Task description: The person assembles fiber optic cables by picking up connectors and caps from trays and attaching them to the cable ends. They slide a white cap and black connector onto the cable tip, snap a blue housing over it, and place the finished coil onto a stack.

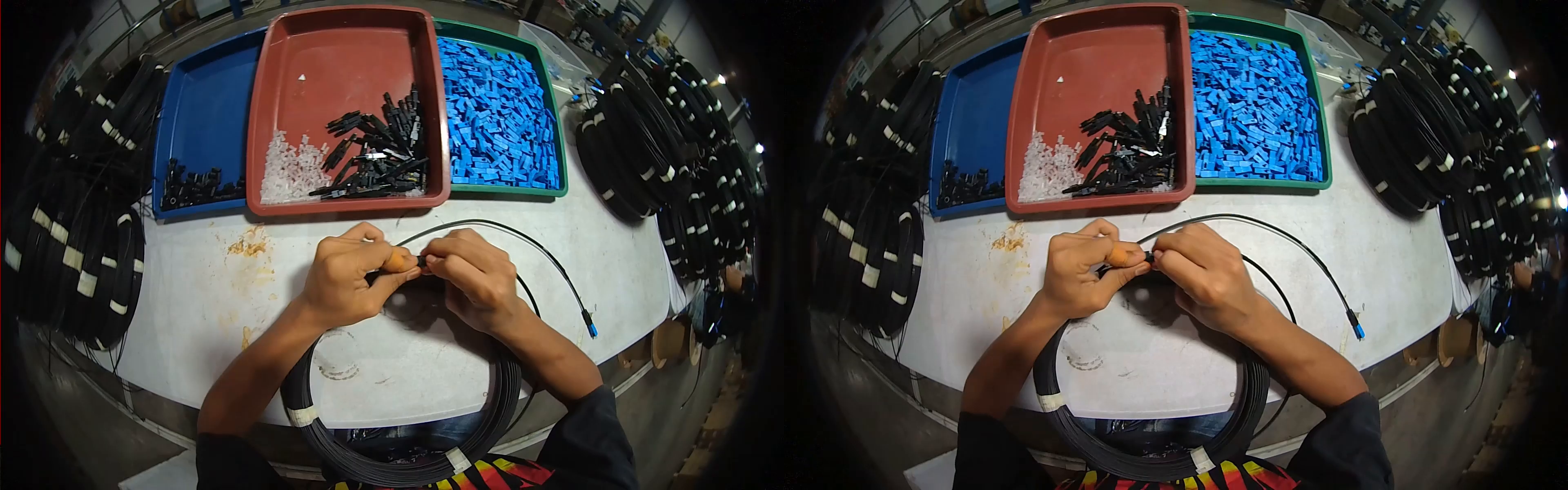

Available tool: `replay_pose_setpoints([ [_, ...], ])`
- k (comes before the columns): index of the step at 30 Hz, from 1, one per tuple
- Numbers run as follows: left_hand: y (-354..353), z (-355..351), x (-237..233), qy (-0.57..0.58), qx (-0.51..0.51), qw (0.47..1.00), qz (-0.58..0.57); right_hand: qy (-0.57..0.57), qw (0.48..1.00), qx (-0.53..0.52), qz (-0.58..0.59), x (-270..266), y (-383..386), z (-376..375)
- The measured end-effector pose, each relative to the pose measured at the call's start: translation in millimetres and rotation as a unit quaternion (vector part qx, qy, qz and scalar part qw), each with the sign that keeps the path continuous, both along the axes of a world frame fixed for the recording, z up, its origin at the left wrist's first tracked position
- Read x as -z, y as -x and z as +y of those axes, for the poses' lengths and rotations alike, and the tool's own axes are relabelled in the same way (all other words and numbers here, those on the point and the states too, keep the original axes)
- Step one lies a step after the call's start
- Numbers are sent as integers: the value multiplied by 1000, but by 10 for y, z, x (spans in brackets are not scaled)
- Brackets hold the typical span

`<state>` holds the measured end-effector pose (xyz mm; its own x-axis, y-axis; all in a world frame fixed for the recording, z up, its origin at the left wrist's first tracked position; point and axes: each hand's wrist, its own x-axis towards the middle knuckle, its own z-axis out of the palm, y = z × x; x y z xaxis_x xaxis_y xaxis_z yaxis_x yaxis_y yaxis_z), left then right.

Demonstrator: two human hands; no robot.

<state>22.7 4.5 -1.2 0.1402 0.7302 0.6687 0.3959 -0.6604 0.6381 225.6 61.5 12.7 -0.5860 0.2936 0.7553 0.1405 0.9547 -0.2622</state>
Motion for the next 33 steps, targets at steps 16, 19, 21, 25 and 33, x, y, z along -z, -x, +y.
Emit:
replay_pose_setpoints([
  [16,42,-46,3,-24,-21,999,16,120,992,24,38,52,19,-97],
  [19,14,-92,-40,56,-18,998,-20,52,998,14,27,48,-12,-88],
  [21,24,-105,-45,110,3,993,-45,33,999,11,39,43,7,-90],
  [25,24,-40,-49,139,8,988,-61,28,999,-5,27,25,0,-20],
  [33,-6,-19,-54,-168,-64,965,192,135,991,-22,15,109,26,21],
])
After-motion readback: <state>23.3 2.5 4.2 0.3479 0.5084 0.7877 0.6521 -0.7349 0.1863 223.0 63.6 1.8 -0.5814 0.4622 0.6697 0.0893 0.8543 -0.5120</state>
